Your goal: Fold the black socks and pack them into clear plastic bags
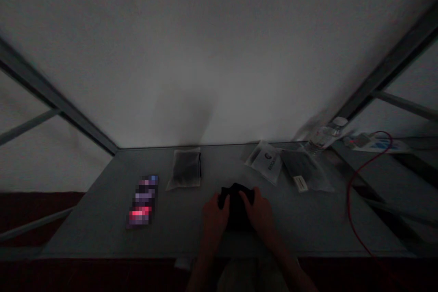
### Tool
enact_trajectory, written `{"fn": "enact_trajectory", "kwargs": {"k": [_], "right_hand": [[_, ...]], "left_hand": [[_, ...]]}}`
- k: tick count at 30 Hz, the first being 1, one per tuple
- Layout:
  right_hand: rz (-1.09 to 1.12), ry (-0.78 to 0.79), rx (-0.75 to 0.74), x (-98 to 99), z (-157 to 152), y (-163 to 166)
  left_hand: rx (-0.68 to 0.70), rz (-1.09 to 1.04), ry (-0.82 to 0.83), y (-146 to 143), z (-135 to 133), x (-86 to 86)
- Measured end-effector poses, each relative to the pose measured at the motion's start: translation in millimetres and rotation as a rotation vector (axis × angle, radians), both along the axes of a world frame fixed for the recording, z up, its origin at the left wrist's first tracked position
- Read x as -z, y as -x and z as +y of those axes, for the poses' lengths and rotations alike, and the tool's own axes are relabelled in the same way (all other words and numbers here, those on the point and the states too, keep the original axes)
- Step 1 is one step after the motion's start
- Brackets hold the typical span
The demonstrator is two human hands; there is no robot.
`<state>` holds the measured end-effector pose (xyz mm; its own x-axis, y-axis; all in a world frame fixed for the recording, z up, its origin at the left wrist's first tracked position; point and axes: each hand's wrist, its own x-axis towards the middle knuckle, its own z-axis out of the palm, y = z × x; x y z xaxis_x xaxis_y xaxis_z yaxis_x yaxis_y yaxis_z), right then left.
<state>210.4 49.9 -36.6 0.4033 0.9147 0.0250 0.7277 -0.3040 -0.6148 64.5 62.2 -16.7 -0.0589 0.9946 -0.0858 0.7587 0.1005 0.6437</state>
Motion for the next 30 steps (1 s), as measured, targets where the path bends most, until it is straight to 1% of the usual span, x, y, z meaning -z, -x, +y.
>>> {"fn": "enact_trajectory", "kwargs": {"k": [3,4,7,9,13,16,18,20,22,24,26,30], "right_hand": [[-0.12,0.067,0.017,0.0,2.4,2.3],[-0.143,0.064,0.021,0.2,2.4,2.3],[-0.223,-0.04,0.014,1.1,2.8,0.8],[-0.231,-0.097,-0.021,0.5,4.2,-0.8],[-0.049,-0.036,-0.101,-6.9,7.5,-6.2],[0.102,0.016,-0.253,-10.8,9.1,-13.8],[0.178,0.036,-0.32,-8.2,10.9,-18.6],[0.243,0.022,-0.292,-2.2,14.3,-21.4],[0.314,-0.037,-0.235,4.5,19.8,-21.5],[0.382,-0.098,-0.216,9.3,28.3,-19.5],[0.413,-0.121,-0.216,11.0,40.6,-17.0],[0.375,-0.113,-0.223,10.3,73.9,-15.1]], "left_hand": [[0.034,0.139,-0.008,-6.4,8.8,-1.1],[0.059,0.181,-0.001,-7.9,11.0,-1.2],[0.123,0.263,0.031,-11.8,15.3,-0.4],[0.132,0.277,0.047,-14.1,17.1,0.7],[0.086,0.197,0.033,-16.5,20.9,4.4],[0.073,0.09,0.014,-15.8,23.4,8.3],[0.035,0.048,0.009,-15.5,24.1,10.4],[-0.015,0.061,0.003,-16.4,24.8,11.4],[-0.045,0.094,-0.03,-18.6,27.3,10.8],[-0.064,0.127,-0.069,-21.7,34.1,9.2],[-0.085,0.166,-0.108,-25.1,45.5,7.5],[-0.136,0.217,-0.168,-29.8,73.6,7.6]]}}
